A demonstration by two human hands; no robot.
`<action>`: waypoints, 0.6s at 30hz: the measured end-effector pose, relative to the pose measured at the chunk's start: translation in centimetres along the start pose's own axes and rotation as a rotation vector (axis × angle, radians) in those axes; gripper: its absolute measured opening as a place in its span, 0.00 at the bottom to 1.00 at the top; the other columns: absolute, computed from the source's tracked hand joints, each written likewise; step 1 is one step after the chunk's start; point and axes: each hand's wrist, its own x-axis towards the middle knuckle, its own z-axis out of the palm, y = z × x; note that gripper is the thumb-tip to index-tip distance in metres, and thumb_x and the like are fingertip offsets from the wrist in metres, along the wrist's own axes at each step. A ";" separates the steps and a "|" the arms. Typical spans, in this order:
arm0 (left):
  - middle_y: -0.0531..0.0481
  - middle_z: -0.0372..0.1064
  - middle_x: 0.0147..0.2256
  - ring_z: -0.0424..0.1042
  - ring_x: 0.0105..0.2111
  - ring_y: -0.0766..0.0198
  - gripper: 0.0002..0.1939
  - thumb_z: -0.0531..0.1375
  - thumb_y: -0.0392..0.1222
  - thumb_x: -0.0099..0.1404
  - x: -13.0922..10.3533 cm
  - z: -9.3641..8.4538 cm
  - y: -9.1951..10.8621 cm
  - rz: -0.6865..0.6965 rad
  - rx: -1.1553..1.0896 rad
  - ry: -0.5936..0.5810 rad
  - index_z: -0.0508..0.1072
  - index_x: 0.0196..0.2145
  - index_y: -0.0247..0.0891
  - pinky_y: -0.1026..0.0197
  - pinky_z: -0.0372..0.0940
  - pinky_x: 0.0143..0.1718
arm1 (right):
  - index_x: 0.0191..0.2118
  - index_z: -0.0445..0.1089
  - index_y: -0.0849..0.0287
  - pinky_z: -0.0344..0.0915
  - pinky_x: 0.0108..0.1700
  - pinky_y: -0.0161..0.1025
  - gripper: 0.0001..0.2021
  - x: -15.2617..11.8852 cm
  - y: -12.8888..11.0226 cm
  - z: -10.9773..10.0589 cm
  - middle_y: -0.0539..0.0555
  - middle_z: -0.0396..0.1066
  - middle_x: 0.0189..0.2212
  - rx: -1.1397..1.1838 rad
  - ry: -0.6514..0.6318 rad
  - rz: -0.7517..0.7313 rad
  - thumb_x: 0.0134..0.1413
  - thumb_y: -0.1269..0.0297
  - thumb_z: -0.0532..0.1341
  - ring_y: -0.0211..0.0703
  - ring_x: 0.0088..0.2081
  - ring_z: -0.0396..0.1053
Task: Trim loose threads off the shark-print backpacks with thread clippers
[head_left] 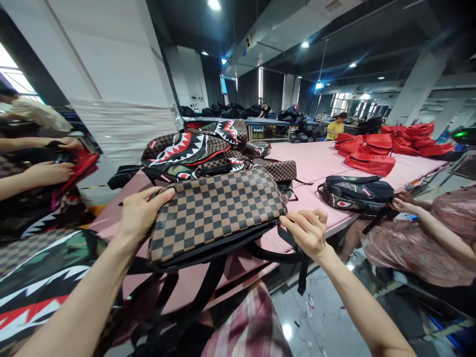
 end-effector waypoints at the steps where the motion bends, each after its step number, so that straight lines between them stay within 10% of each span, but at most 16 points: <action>1: 0.51 0.70 0.25 0.64 0.27 0.65 0.25 0.60 0.56 0.40 0.1 0.0 -0.1 -0.009 -0.005 -0.001 0.76 0.30 0.31 0.68 0.57 0.23 | 0.40 0.71 0.57 0.50 0.42 0.41 0.08 0.1 0.2 -0.1 0.48 0.76 0.33 -0.006 -0.012 -0.038 0.58 0.74 0.57 0.35 0.34 0.68; 12: 0.50 0.70 0.26 0.63 0.27 0.65 0.28 0.60 0.56 0.39 0.5 0.1 0.3 -0.003 0.006 -0.026 0.76 0.31 0.30 0.68 0.57 0.24 | 0.38 0.71 0.56 0.52 0.43 0.40 0.09 5.2 2.4 -2.4 0.48 0.73 0.40 -0.069 -0.262 -0.618 0.55 0.74 0.56 0.37 0.41 0.63; 18: 0.50 0.70 0.26 0.64 0.27 0.64 0.29 0.60 0.56 0.39 0.9 0.2 0.3 -0.029 -0.012 -0.036 0.76 0.34 0.29 0.67 0.58 0.24 | 0.39 0.71 0.58 0.54 0.42 0.39 0.10 6.2 2.8 -2.9 0.49 0.72 0.39 -0.038 -0.299 -0.630 0.54 0.76 0.56 0.37 0.40 0.62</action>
